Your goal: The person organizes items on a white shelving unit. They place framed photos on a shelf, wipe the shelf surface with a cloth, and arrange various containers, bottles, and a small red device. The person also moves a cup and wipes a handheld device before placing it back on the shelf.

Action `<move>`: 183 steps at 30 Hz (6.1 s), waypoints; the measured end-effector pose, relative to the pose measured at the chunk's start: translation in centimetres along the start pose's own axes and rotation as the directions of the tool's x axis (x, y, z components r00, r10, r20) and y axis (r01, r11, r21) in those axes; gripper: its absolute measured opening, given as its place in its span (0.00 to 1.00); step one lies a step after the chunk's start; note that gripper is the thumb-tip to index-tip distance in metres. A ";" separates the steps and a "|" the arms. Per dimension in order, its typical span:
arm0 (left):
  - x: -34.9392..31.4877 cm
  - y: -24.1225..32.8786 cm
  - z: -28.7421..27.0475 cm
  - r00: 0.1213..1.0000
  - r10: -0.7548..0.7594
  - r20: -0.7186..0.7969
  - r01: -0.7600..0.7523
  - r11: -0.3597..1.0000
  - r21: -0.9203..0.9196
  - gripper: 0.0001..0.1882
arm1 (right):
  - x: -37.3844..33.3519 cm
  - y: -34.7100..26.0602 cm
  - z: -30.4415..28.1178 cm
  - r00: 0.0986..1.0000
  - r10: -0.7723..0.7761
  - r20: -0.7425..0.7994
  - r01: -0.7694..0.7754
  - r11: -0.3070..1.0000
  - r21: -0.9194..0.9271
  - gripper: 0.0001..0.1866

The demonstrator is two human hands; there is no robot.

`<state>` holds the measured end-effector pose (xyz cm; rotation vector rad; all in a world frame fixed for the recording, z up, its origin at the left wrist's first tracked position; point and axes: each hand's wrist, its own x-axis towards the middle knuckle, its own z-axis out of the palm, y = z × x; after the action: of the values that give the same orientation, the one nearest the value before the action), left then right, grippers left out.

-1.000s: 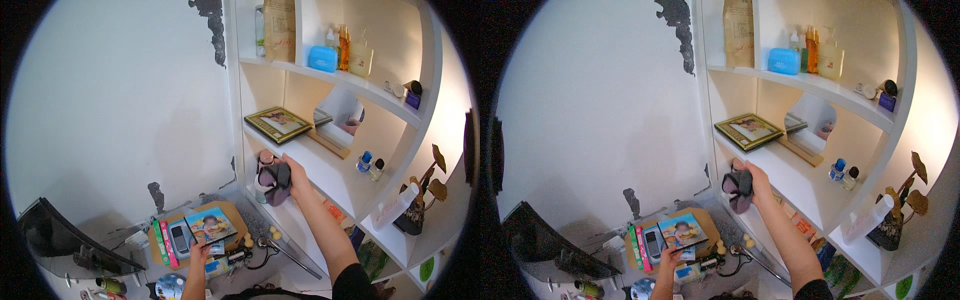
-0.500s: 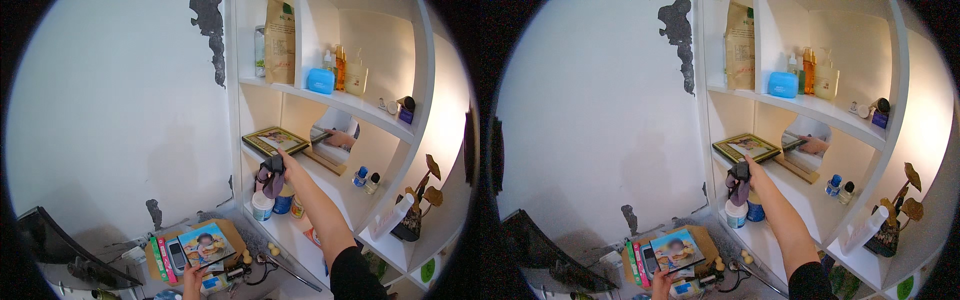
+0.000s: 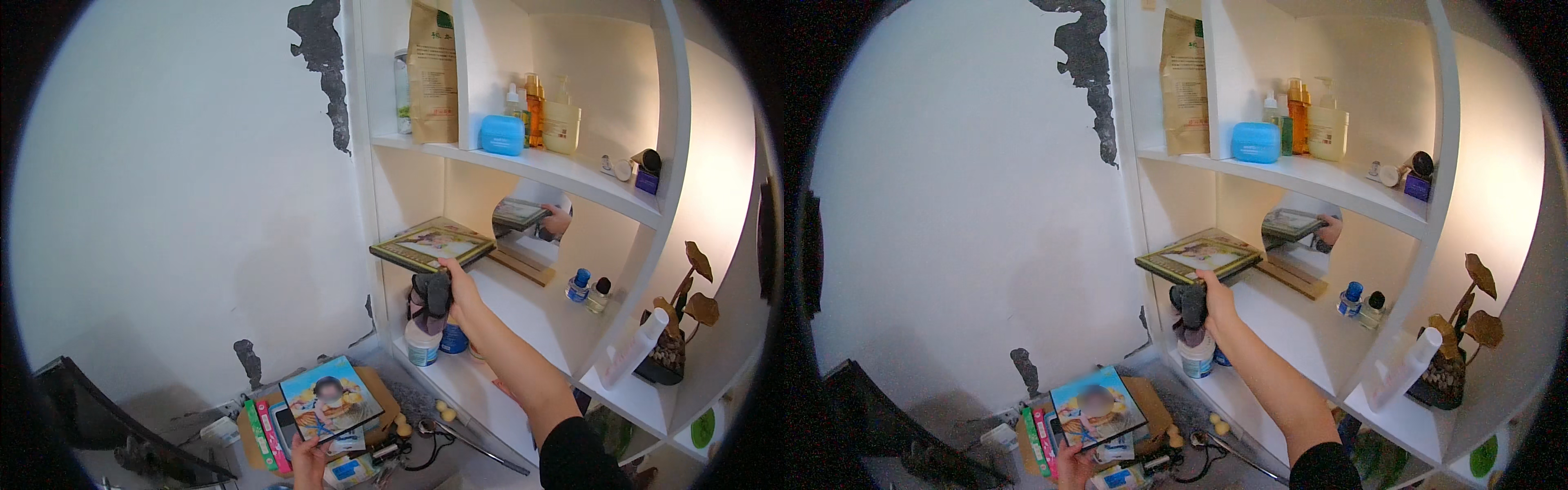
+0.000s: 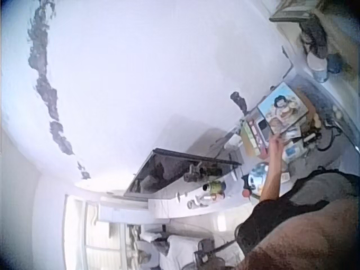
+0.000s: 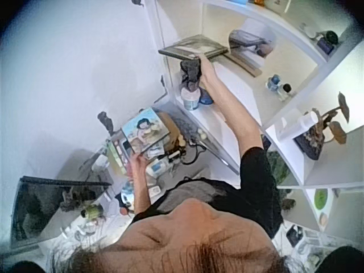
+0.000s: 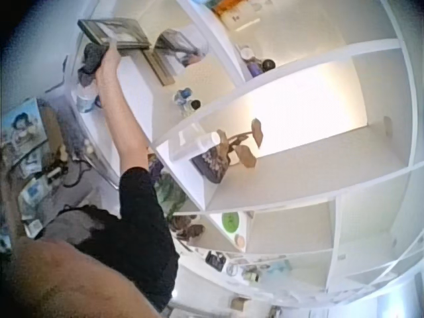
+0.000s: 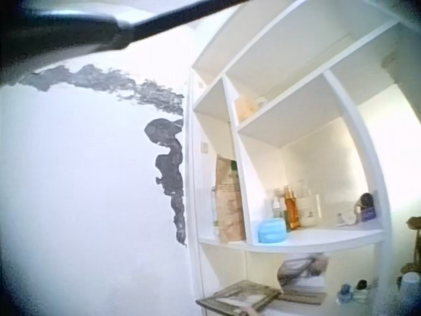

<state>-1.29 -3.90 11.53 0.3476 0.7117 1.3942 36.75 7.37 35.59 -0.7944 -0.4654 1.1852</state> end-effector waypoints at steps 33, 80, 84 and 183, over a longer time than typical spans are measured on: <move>19.6 -2.5 37.0 0.780 -0.185 0.597 0.076 0.976 0.202 0.17 | -29.4 0.3 -18.8 0.971 0.161 -0.178 -0.218 0.902 -0.374 0.24; 19.8 -11.4 38.8 0.516 0.191 0.835 -0.848 -0.020 0.529 0.43 | -27.2 0.0 -15.3 0.968 0.108 -0.224 -0.168 0.949 -0.266 0.31; 18.9 -11.6 40.0 0.554 0.180 0.813 -0.798 -0.166 0.580 0.39 | -27.3 0.0 -15.6 0.972 0.092 -0.215 -0.155 0.942 -0.298 0.31; 8.1 -11.8 43.8 0.018 0.190 0.982 -0.996 0.093 0.000 0.13 | -13.7 -5.3 -9.9 0.706 -0.644 0.294 0.180 -0.238 -0.954 0.17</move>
<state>35.87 9.84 34.99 2.4240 0.1189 1.4544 42.50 -9.34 34.25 -1.8871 -1.2919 -0.3578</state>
